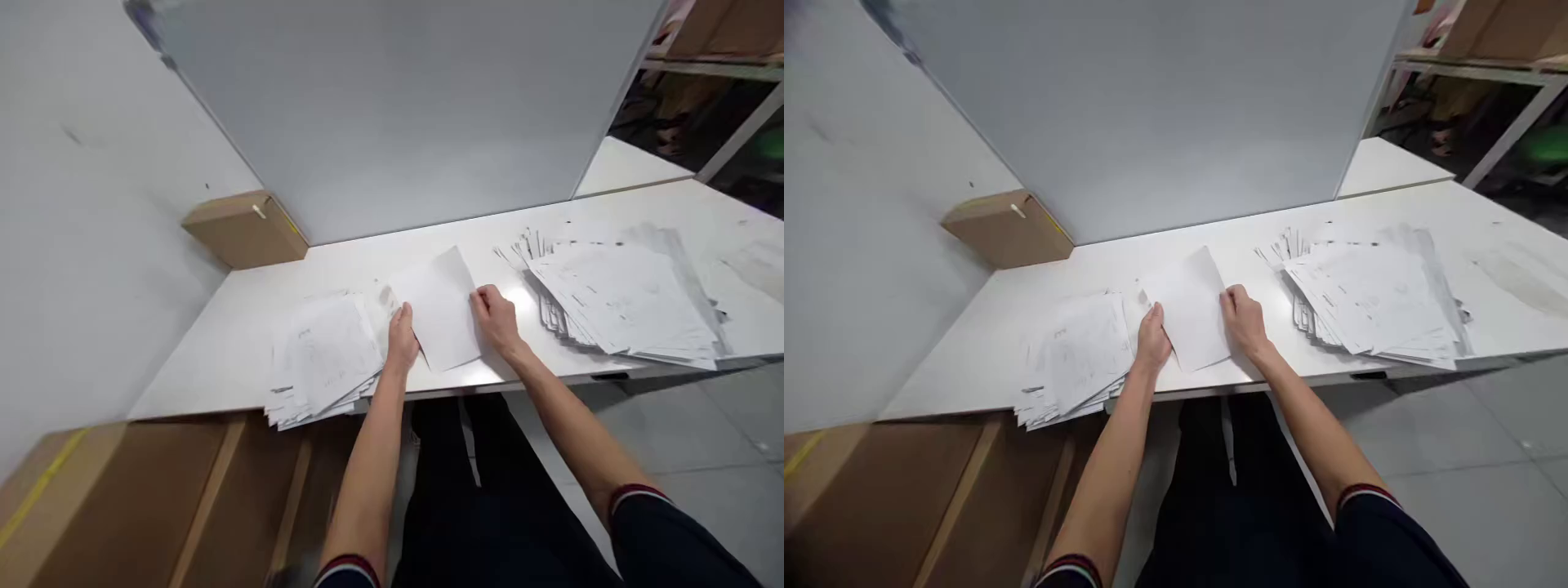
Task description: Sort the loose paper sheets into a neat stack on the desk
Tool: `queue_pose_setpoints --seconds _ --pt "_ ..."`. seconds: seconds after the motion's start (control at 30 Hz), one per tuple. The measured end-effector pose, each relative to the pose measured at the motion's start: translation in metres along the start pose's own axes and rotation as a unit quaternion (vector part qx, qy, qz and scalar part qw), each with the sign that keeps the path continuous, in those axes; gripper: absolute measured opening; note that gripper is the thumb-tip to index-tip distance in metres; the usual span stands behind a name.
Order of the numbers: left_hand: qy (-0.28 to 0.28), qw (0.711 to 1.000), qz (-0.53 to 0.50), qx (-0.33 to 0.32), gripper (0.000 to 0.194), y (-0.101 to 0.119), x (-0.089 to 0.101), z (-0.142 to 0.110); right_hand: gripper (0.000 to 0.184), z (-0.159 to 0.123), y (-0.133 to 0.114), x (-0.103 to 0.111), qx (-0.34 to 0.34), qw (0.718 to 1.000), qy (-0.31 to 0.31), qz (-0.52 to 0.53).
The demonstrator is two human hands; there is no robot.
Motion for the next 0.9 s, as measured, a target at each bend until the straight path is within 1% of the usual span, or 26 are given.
queue_pose_setpoints --seconds 0.13,0.2,0.23,0.27,0.3,0.37,0.4,0.43,0.47,0.53,0.57,0.63,0.7,0.77,0.8,0.87,0.9 --pt "0.019 1.000 0.014 -0.008 0.038 0.001 0.000 0.000 0.023 0.001 0.000 -0.001 0.005 1.000 0.008 -0.021" --pt "0.021 1.000 0.007 -0.014 0.039 0.002 0.000 0.000 0.030 -0.001 0.003 0.006 -0.006 0.999 0.031 -0.015" --pt "0.021 1.000 0.001 -0.015 0.039 0.003 -0.001 0.000 0.036 -0.001 0.007 0.008 -0.021 0.999 0.034 0.005" --pt "0.020 1.000 -0.006 -0.016 0.039 0.003 -0.001 0.001 0.041 -0.002 0.012 0.009 -0.040 0.998 0.017 0.034" --pt "0.018 1.000 -0.012 -0.017 0.038 0.004 -0.002 0.001 0.044 -0.003 0.015 0.005 -0.056 0.996 -0.020 0.069" --pt "0.013 1.000 -0.019 -0.019 0.035 0.007 -0.004 0.000 0.039 -0.007 0.015 -0.005 -0.071 0.982 -0.126 0.123" --pt "0.008 1.000 -0.021 -0.021 0.033 0.009 -0.005 0.000 0.033 -0.009 0.010 -0.006 -0.065 0.975 -0.169 0.125" --pt "0.001 0.999 -0.023 -0.022 0.030 0.010 -0.006 0.000 0.027 -0.010 0.002 -0.004 -0.049 0.974 -0.194 0.108" --pt "-0.006 0.999 -0.026 -0.021 0.027 0.012 -0.006 0.000 0.023 -0.011 -0.008 0.003 -0.027 0.976 -0.201 0.074" --pt "-0.016 0.999 -0.035 -0.020 0.023 0.015 -0.005 0.000 0.018 -0.009 -0.035 0.025 0.028 0.981 -0.188 -0.028" --pt "-0.017 0.999 -0.036 -0.022 0.023 0.016 -0.002 0.001 0.017 -0.008 -0.051 0.035 0.058 0.977 -0.188 -0.087" --pt "-0.011 0.999 -0.018 -0.043 0.029 0.020 0.004 0.002 0.017 -0.007 -0.081 0.051 0.101 0.951 -0.205 -0.208" --pt "-0.001 0.995 0.041 -0.086 0.041 0.026 0.009 0.001 0.019 -0.007 -0.102 0.060 0.124 0.914 -0.224 -0.316" --pt "-0.004 0.983 0.137 -0.120 0.051 0.030 0.009 -0.001 0.017 -0.007 -0.111 0.060 0.135 0.879 -0.241 -0.390" --pt "-0.012 0.973 0.192 -0.124 0.051 0.029 0.006 -0.002 0.016 -0.007 -0.110 0.055 0.136 0.864 -0.256 -0.412" --pt "-0.038 0.951 0.292 -0.095 0.041 0.019 0.001 -0.002 0.014 -0.008 -0.102 0.043 0.129 0.843 -0.292 -0.432" --pt "-0.050 0.941 0.327 -0.074 0.034 0.013 -0.001 -0.002 0.014 -0.009 -0.096 0.037 0.121 0.838 -0.309 -0.434"
Point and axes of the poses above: each hand's wrist, its own z-axis towards the middle knuckle, its own x-axis out of the back of the hand, y = z × x, the point moved 8 cm from there along z, towards the middle knuckle, and after that the axes turned 8 degrees about -y, right-handed, at the moved point
